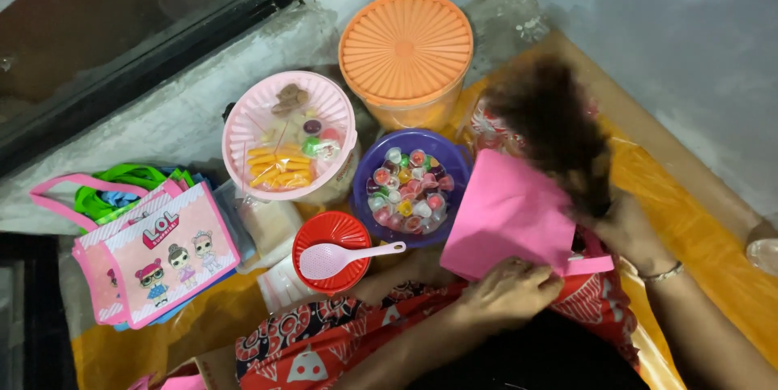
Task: Assembling and filling small pink gift bags with various snacks and candies
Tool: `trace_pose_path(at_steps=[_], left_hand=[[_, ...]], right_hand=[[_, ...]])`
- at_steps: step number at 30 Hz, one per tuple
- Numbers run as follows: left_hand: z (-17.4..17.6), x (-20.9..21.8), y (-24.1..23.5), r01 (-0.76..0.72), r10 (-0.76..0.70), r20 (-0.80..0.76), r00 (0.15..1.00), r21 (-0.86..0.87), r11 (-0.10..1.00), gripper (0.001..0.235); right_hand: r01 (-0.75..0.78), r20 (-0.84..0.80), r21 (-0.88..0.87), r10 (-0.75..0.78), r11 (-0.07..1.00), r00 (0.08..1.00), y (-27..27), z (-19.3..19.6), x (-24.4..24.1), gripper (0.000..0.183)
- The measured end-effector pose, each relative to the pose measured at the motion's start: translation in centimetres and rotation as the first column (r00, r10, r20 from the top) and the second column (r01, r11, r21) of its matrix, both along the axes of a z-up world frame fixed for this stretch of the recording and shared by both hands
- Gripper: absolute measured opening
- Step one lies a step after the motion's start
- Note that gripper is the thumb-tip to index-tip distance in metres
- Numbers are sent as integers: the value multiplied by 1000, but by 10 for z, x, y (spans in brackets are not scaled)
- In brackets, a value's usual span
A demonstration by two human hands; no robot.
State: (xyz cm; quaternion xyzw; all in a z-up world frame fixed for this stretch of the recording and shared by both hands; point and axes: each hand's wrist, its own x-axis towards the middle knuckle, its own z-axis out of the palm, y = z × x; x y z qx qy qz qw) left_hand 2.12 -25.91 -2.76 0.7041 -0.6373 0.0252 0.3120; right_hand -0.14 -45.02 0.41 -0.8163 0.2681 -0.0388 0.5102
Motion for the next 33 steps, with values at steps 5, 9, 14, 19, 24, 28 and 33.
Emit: trace_pose_path(at_steps=[5,9,14,19,24,28,33], left_hand=[[-10,5,-10,173,-57,-264,963,442,880,36],[4,3,-9,265,-14,-403,915,576,774,46],[-19,-4,-13,288,-47,-365,930,644,708,54],[25,1,-16,348,303,-628,717,699,625,55],[-60,-7,-21,304,-20,-428,903,606,735,47],[-18,-5,-18,275,-70,-327,942,639,718,48],[-26,-6,-7,203,3,-450,893,409,890,41]], right_hand=[[-177,-506,-396,-52,901,861,9,34,-20,63],[-345,-280,-553,221,758,934,-7,18,-64,30],[-649,-704,-493,173,579,689,-34,-4,-62,18],[-315,-379,-921,-345,228,859,-77,-39,-55,28],[-306,-325,-694,96,652,941,-36,-3,-60,18],[-649,-634,-518,258,557,729,-40,-44,-60,31],[-424,-589,-750,-221,508,777,-83,-41,-60,25]])
